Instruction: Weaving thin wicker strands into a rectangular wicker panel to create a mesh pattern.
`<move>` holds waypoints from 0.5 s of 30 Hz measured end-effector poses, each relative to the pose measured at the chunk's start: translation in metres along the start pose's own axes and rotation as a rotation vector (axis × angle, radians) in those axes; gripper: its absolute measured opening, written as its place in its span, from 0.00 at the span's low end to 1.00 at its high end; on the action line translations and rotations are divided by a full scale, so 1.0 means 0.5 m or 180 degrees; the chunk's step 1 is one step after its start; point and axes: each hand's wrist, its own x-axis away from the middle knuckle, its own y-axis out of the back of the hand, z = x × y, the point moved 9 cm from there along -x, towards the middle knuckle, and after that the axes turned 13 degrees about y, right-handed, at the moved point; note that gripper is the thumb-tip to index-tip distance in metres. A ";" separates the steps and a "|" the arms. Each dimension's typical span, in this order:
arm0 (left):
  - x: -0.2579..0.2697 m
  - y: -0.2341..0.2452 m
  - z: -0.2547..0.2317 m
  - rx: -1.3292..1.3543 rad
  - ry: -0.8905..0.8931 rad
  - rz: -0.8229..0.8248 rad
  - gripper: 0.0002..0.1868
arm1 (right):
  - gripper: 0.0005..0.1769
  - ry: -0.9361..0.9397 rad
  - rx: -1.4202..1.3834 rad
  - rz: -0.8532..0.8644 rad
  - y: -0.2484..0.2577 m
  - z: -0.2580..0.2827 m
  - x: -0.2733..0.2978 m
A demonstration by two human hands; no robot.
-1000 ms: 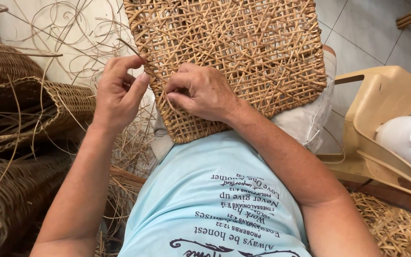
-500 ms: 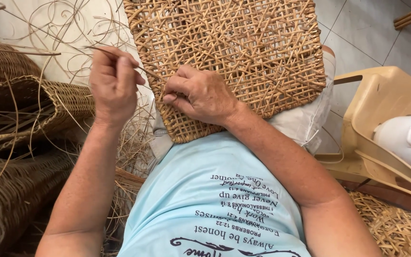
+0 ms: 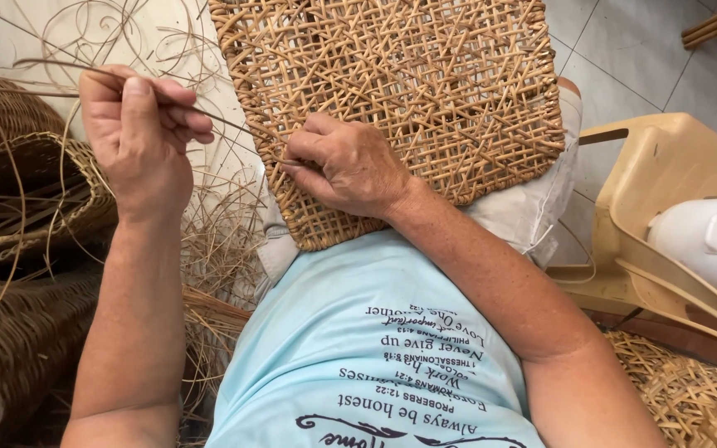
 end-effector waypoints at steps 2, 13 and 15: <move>-0.021 0.003 0.011 0.0185 -0.0009 -0.0002 0.05 | 0.05 0.0066 -0.0010 -0.0070 -0.001 0.001 0.000; -0.017 -0.079 0.039 -0.0167 0.0239 0.0389 0.05 | 0.24 -0.0487 0.0349 -0.0014 -0.008 -0.011 -0.025; -0.009 -0.097 0.048 -0.0251 0.0290 0.0574 0.08 | 0.22 -0.0537 0.0253 -0.0099 -0.004 -0.012 -0.026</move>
